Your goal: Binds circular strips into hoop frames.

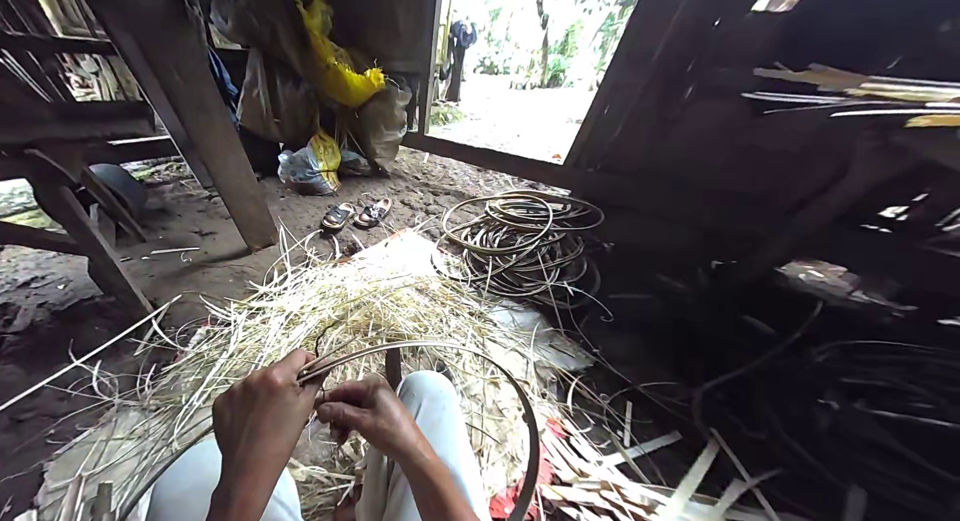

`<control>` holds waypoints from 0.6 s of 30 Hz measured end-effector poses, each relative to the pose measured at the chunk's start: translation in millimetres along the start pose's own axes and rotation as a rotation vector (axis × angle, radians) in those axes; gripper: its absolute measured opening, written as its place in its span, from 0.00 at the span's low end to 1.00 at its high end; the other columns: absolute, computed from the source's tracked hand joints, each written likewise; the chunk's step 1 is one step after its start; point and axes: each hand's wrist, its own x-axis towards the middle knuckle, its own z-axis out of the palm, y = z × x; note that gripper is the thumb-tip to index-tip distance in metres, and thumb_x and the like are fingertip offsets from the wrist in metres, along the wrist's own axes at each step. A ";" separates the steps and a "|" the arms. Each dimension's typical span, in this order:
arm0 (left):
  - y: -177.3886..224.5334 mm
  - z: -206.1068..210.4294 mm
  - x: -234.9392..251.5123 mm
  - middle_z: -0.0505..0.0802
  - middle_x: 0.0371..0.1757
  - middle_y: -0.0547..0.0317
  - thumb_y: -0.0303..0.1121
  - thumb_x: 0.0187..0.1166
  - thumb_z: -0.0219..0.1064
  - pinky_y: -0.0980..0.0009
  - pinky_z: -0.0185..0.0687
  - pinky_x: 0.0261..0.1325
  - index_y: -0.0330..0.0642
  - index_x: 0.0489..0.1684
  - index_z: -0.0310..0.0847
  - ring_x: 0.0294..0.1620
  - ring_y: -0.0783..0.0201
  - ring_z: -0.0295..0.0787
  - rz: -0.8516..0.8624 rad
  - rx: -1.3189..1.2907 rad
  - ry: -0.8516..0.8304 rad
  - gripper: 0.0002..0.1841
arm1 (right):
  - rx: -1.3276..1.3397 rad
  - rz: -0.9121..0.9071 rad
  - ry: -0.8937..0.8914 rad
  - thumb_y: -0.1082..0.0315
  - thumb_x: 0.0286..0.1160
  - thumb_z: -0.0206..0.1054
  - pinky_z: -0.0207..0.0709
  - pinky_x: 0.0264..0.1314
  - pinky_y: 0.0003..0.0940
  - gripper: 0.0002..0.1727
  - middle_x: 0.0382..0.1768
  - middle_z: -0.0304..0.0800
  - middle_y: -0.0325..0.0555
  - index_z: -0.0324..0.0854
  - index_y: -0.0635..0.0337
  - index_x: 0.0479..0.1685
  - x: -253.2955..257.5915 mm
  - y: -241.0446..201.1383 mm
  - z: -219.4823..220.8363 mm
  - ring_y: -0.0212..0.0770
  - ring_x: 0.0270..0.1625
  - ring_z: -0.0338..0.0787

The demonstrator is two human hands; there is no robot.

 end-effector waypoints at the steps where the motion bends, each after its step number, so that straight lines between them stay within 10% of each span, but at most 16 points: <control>1: 1.2 1.1 0.5 0.86 0.17 0.41 0.41 0.70 0.78 0.40 0.69 0.23 0.35 0.27 0.87 0.21 0.37 0.86 -0.002 -0.002 -0.006 0.16 | -0.011 0.005 0.016 0.73 0.80 0.66 0.81 0.33 0.20 0.09 0.27 0.89 0.37 0.88 0.72 0.45 0.1 0.0 0.3 0.22 0.25 0.84; 10: 13.4 24.1 11.6 0.90 0.24 0.36 0.40 0.70 0.80 0.35 0.77 0.32 0.35 0.36 0.91 0.29 0.31 0.90 -0.114 -0.032 -0.180 0.14 | -0.141 0.044 0.225 0.68 0.64 0.77 0.68 0.25 0.19 0.12 0.16 0.76 0.27 0.78 0.56 0.22 13.2 10.9 -15.1 0.19 0.18 0.73; 18: -5.9 44.8 24.6 0.87 0.16 0.42 0.45 0.61 0.84 0.45 0.76 0.22 0.36 0.25 0.87 0.21 0.38 0.89 -0.137 -0.029 -0.194 0.19 | -0.365 0.144 0.273 0.71 0.58 0.78 0.77 0.38 0.25 0.08 0.23 0.85 0.33 0.87 0.64 0.34 43.8 16.1 -6.8 0.22 0.27 0.81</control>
